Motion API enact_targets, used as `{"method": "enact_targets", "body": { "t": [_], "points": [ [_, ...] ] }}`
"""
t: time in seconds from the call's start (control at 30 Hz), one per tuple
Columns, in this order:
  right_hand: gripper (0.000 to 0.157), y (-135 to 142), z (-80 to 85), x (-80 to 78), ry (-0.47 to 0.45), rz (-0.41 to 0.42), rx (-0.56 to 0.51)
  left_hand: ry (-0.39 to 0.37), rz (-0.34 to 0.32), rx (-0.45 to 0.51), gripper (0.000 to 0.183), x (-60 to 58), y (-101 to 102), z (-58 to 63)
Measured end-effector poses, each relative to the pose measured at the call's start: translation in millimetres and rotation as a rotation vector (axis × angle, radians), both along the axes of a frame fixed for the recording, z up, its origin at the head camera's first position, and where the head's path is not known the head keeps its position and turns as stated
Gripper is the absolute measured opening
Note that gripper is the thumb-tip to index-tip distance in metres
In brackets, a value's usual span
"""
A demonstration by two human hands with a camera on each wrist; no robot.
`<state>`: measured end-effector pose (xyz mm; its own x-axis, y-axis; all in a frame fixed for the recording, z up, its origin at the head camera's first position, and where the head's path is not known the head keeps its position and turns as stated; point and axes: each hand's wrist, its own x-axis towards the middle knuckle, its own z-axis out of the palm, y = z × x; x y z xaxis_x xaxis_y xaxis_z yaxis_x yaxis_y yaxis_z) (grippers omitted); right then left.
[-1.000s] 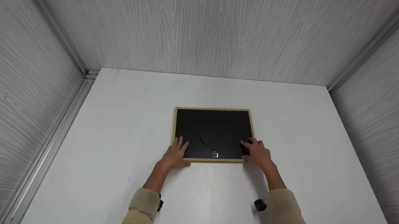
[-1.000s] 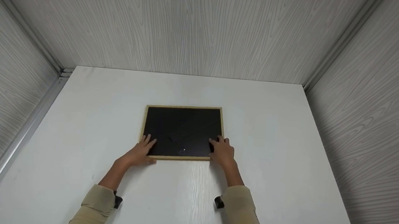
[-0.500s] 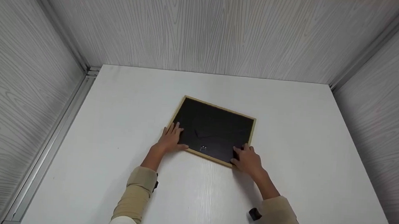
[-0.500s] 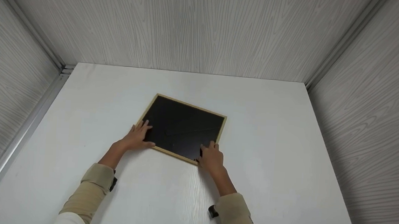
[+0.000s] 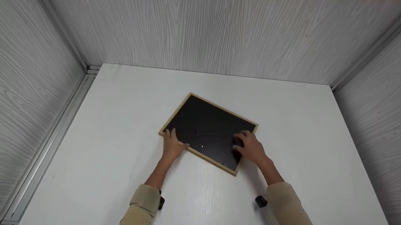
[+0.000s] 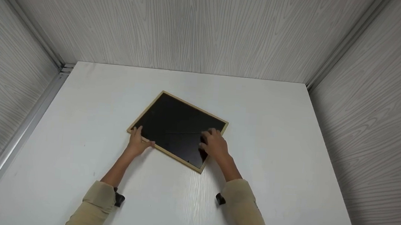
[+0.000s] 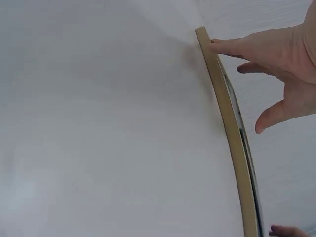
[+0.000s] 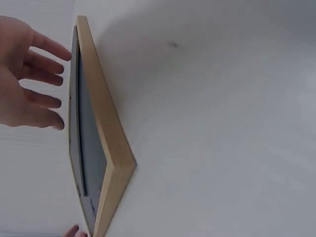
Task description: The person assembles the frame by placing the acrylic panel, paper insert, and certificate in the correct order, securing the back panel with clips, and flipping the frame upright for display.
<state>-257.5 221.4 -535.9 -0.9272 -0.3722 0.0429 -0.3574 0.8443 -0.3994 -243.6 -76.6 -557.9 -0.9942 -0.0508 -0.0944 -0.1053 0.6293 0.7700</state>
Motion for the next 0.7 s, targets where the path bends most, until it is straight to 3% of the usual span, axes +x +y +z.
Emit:
{"method": "enact_targets", "body": {
  "t": [0.1, 0.2, 0.3, 0.53, 0.63, 0.7],
  "points": [
    [0.057, 10.0, -3.3, -20.0, 0.029, 0.069, 0.016, -0.006, 0.078, 0.000, 0.087, 5.6, 1.3, -2.2],
    [0.068, 18.0, -6.9, -34.7, 0.018, 0.113, 0.059, -0.029, 0.126, -0.065, 0.087, -0.1, -8.3, -5.2],
    [0.074, 23.8, -10.6, -44.7, -0.012, 0.118, 0.099, -0.079, 0.129, -0.102, 0.087, -9.8, -21.5, -6.7],
    [0.071, 29.4, -19.8, -52.9, -0.004, 0.068, 0.166, -0.106, 0.098, -0.147, 0.088, -10.7, -33.6, -6.0],
    [0.064, 26.6, -21.8, -53.1, 0.049, 0.049, 0.197, -0.109, 0.103, -0.143, 0.084, -11.4, -33.9, -4.7],
    [0.059, 25.7, -24.3, -52.7, 0.108, 0.033, 0.209, -0.119, 0.116, -0.109, 0.083, -17.9, -34.5, -10.4]
  ]
}}
